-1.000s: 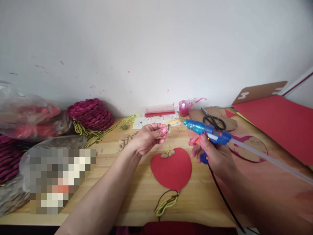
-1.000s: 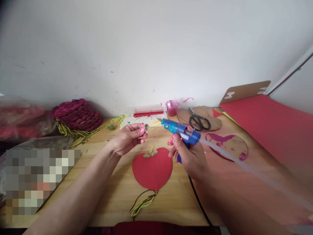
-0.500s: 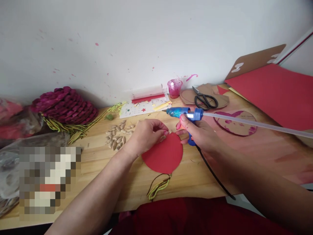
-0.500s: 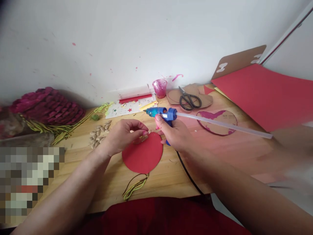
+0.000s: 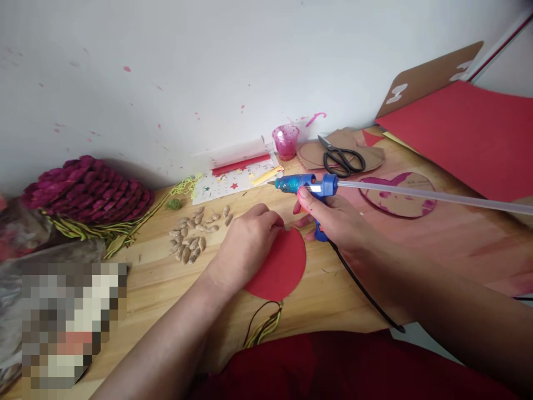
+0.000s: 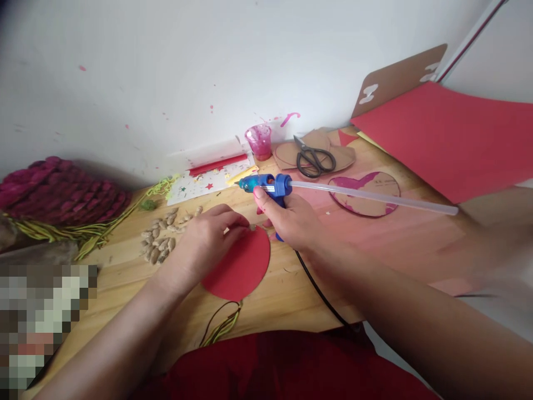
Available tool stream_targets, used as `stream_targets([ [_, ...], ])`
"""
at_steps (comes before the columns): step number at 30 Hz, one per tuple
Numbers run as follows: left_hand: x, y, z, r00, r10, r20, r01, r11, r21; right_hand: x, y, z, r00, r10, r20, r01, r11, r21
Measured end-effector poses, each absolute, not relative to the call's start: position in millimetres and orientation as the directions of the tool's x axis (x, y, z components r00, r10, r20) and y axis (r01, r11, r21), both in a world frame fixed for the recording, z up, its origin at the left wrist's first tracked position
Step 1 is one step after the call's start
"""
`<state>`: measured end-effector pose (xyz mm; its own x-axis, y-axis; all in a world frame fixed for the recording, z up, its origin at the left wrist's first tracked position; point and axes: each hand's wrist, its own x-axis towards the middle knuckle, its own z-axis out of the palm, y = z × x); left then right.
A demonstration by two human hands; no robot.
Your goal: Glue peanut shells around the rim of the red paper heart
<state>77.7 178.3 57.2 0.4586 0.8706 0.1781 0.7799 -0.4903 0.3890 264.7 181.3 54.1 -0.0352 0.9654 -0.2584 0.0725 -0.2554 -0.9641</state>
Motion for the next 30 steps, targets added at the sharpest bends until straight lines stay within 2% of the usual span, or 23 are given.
stream_targets([
  [5, 78.3, 175.4, 55.1, 0.531, 0.824, 0.195, 0.778, -0.566, 0.274, 265.4, 182.9, 53.8, -0.036, 0.955, -0.294, 0.069, -0.291, -0.954],
  [11, 78.6, 173.2, 57.0, 0.562, 0.804, 0.197, 0.776, -0.594, 0.210, 265.2, 182.4, 52.1, -0.029, 0.950, -0.310, 0.077, -0.307, -0.949],
  [16, 79.2, 172.9, 57.1, 0.565, 0.805, 0.178, 0.776, -0.593, 0.217, 266.9, 180.5, 55.0, -0.076, 0.955, -0.288, 0.114, -0.278, -0.954],
  [21, 79.8, 172.1, 55.0, 0.538, 0.823, 0.181, 0.784, -0.568, 0.252, 265.9, 178.5, 52.7, -0.050, 0.967, -0.250, 0.112, -0.244, -0.963],
  [30, 79.6, 171.0, 54.0, 0.533, 0.826, 0.182, 0.787, -0.563, 0.251, 266.1, 177.8, 50.0, -0.071, 0.958, -0.277, 0.127, -0.267, -0.955],
])
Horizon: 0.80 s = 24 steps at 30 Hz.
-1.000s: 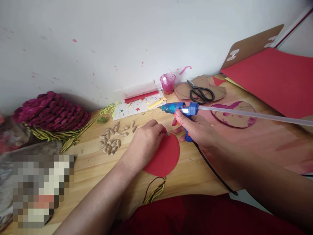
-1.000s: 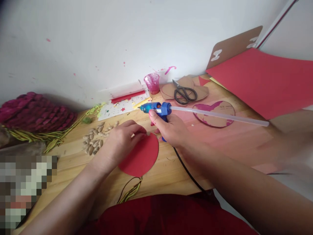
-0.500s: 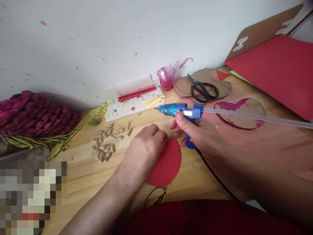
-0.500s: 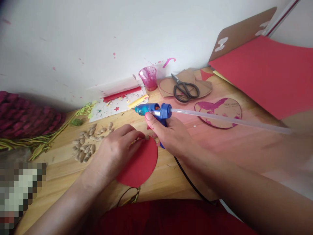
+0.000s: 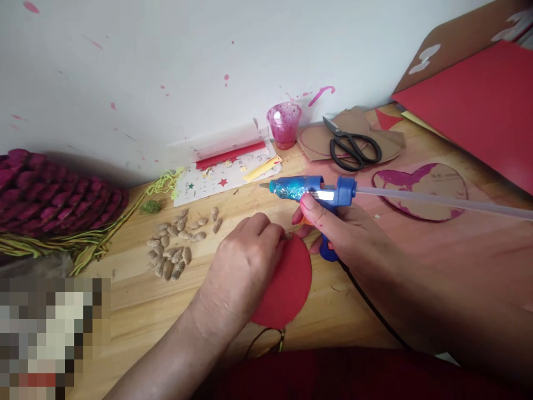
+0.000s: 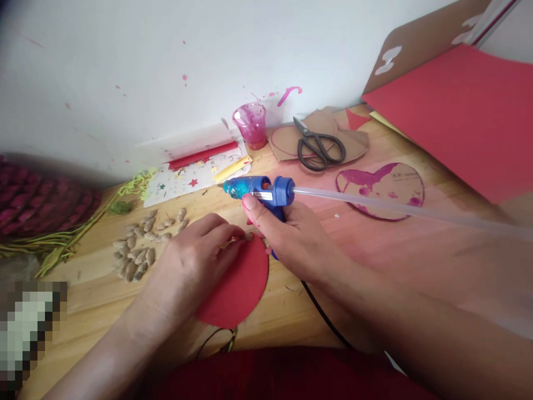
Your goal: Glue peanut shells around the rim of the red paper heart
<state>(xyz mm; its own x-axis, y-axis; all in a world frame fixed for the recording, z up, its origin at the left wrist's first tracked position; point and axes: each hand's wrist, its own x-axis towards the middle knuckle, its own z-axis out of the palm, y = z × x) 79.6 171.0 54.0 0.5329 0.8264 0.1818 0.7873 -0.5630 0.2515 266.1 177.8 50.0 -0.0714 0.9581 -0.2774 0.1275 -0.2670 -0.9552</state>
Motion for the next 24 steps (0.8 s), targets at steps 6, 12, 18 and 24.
stream_targets([
  [6, 80, 171, 53, 0.533, 0.830, 0.163, 0.794, -0.558, 0.242, 265, 178, 48, -0.063, 0.964, -0.259, 0.112, -0.251, -0.961],
  [12, 80, 170, 53, 0.536, 0.828, 0.163, 0.796, -0.561, 0.228, 265, 177, 45, -0.059, 0.974, -0.219, 0.071, -0.215, -0.974],
  [18, 76, 171, 55, 0.469, 0.864, 0.183, 0.792, -0.503, 0.346, 263, 176, 52, -0.025, 0.975, -0.220, 0.017, -0.219, -0.976],
  [24, 77, 170, 59, 0.401, 0.900, 0.171, 0.808, -0.435, 0.397, 262, 174, 54, -0.012, 0.967, -0.256, 0.003, -0.256, -0.967],
])
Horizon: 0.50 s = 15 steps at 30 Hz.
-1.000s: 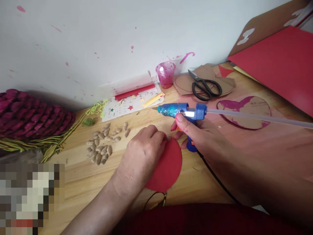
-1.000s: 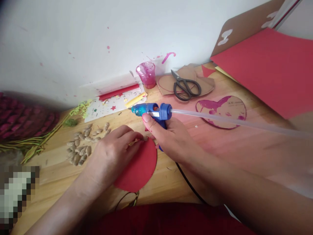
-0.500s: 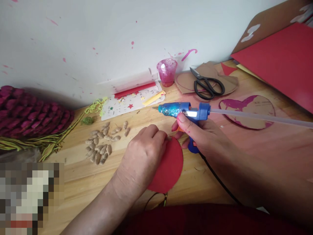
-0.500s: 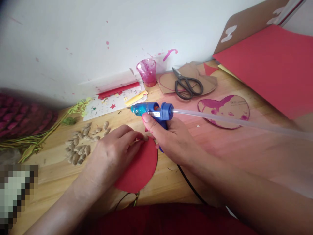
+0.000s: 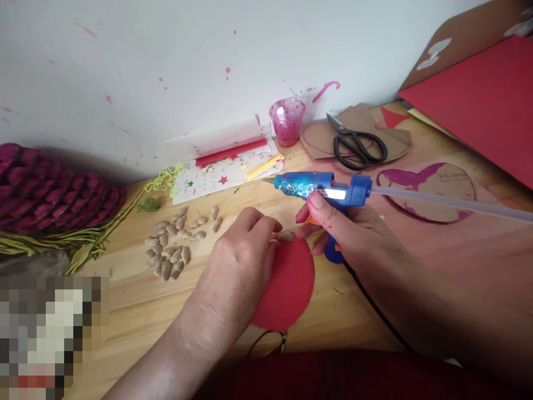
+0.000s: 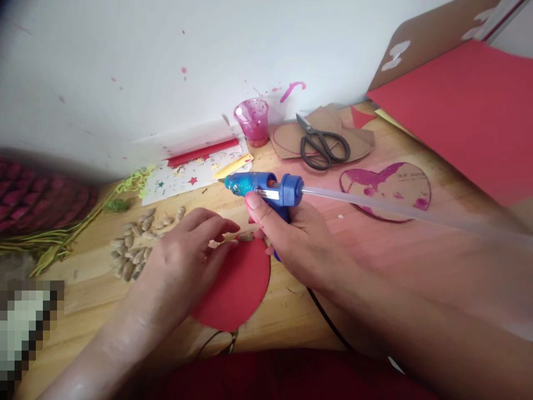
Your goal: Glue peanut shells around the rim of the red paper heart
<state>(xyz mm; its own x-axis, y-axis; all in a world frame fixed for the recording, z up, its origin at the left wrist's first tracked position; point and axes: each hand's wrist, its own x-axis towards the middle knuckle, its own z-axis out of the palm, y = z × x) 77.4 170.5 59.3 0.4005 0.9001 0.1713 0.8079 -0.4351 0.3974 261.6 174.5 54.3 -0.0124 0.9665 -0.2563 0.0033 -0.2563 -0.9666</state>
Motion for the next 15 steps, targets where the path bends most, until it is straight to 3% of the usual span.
stream_targets([
  [7, 80.4, 168.0, 55.3, 0.465, 0.851, 0.245, 0.805, -0.522, 0.282, 261.2, 173.7, 55.9, -0.058, 0.974, -0.220, -0.011, -0.221, -0.975],
  [15, 80.9, 169.4, 49.7, 0.467, 0.858, 0.213, 0.823, -0.510, 0.250, 261.3, 173.5, 56.6, -0.063, 0.975, -0.211, 0.008, -0.211, -0.977],
])
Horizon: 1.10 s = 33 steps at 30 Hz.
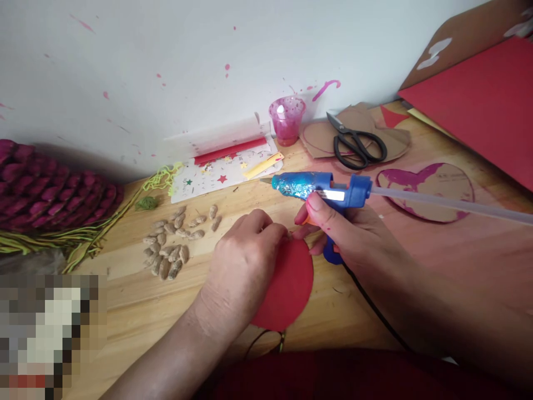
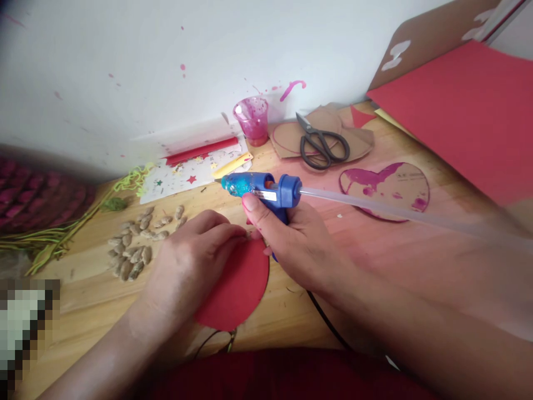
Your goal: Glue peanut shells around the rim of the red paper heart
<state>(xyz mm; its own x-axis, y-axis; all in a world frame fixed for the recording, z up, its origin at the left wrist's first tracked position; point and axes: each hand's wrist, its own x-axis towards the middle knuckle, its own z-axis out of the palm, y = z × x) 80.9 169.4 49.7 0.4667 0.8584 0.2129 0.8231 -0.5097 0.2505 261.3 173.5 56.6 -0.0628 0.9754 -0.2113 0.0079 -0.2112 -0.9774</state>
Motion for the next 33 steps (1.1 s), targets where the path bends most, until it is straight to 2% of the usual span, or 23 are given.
stream_targets([
  [11, 83, 169, 50, 0.454, 0.867, 0.204, 0.839, -0.493, 0.231, 261, 174, 52, -0.046, 0.973, -0.225, -0.005, -0.226, -0.974],
  [19, 85, 169, 49, 0.425, 0.887, 0.182, 0.848, -0.461, 0.263, 262, 177, 47, -0.042, 0.969, -0.243, 0.015, -0.242, -0.970],
  [28, 77, 179, 65, 0.379, 0.910, 0.166, 0.766, -0.409, 0.495, 262, 181, 45, 0.028, 0.979, -0.203, -0.028, -0.202, -0.979],
  [30, 75, 178, 74, 0.365, 0.912, 0.187, 0.763, -0.408, 0.502, 262, 181, 46, 0.024, 0.976, -0.215, -0.026, -0.214, -0.976],
  [33, 73, 171, 79, 0.388, 0.890, 0.239, 0.771, -0.456, 0.445, 262, 181, 48, 0.026, 0.975, -0.223, -0.027, -0.222, -0.975],
])
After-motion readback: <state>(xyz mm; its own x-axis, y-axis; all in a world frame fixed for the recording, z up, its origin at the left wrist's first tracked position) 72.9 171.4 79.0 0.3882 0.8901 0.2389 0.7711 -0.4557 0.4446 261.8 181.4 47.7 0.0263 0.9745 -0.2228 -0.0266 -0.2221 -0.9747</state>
